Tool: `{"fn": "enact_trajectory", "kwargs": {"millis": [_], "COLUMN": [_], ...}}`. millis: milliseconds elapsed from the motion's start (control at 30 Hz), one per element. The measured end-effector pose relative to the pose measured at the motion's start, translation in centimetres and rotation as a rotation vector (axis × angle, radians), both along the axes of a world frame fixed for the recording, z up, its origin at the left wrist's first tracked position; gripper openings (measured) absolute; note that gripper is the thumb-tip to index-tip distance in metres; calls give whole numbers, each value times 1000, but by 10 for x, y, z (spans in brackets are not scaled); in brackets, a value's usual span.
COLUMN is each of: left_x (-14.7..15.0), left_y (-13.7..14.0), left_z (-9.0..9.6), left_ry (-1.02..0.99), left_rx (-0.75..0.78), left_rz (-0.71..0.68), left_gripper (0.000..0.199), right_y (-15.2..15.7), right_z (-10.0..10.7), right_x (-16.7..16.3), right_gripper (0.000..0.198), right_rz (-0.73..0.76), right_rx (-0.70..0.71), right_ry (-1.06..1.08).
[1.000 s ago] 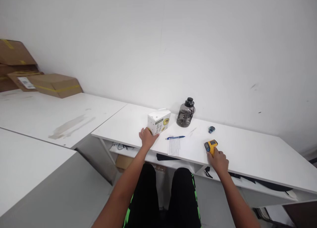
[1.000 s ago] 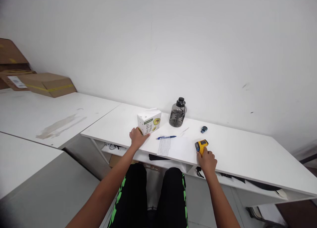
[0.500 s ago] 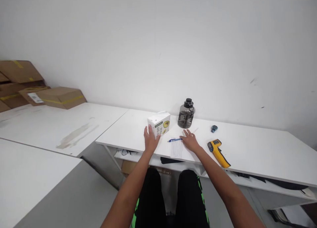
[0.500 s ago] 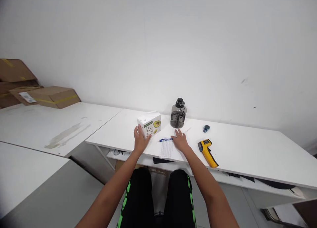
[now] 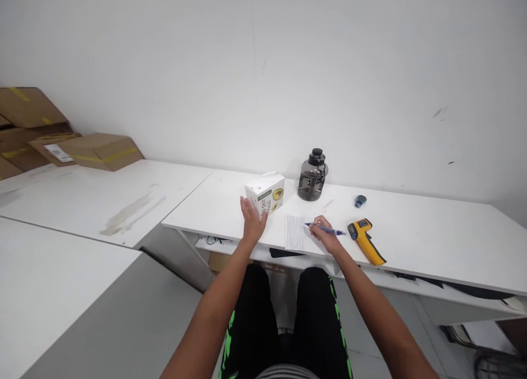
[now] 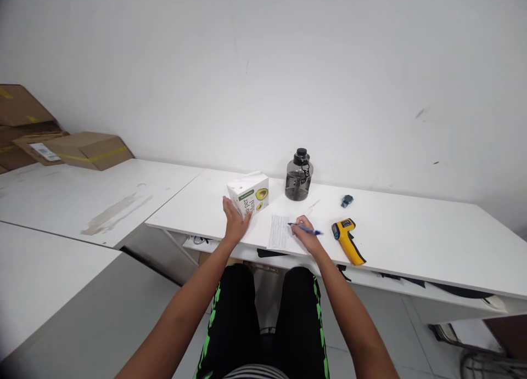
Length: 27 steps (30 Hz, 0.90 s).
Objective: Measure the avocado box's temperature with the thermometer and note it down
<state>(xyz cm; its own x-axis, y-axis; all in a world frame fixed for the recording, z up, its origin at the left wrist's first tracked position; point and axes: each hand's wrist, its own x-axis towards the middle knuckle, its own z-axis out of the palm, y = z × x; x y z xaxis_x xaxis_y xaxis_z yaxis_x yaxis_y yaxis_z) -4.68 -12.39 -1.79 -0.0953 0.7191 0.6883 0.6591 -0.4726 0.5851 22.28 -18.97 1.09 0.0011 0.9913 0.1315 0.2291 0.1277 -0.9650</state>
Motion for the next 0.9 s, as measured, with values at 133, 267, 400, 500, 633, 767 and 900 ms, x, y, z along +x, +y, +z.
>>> {"fn": "enact_trajectory", "kwargs": {"millis": [133,267,400,500,633,767,900], "left_x": [1,2,0,-1,-2,-2,-2], "left_y": [-11,-11,-1,2,1,1,1], "left_z": [6,11,12,12,11,11,12], "left_ry": [18,-8,-90,-105,-137,-123,-103], "left_rx": [-31,-166,-395,-428,-425,-431,-435], "left_rz": [44,16,33,49,33,38,31], "left_gripper": [100,105,118,119,121,120,118], "right_y": [-5,-11,-15,-15,-13,-12,-12], "right_z": [-9,-4,-4,-7,-8,-9,-11], "right_x": [-5,-9,-11,-12,-11,-11,-12], "right_gripper": [22,30,36,39,39,37,37], "right_rz": [-69,-85,-222,-230,-188,-175,-183], "right_rx": [-41,-35,-4,1,-5,-14,-20], "right_ry": [170,32,-126,-152,-174,-183,-191]}}
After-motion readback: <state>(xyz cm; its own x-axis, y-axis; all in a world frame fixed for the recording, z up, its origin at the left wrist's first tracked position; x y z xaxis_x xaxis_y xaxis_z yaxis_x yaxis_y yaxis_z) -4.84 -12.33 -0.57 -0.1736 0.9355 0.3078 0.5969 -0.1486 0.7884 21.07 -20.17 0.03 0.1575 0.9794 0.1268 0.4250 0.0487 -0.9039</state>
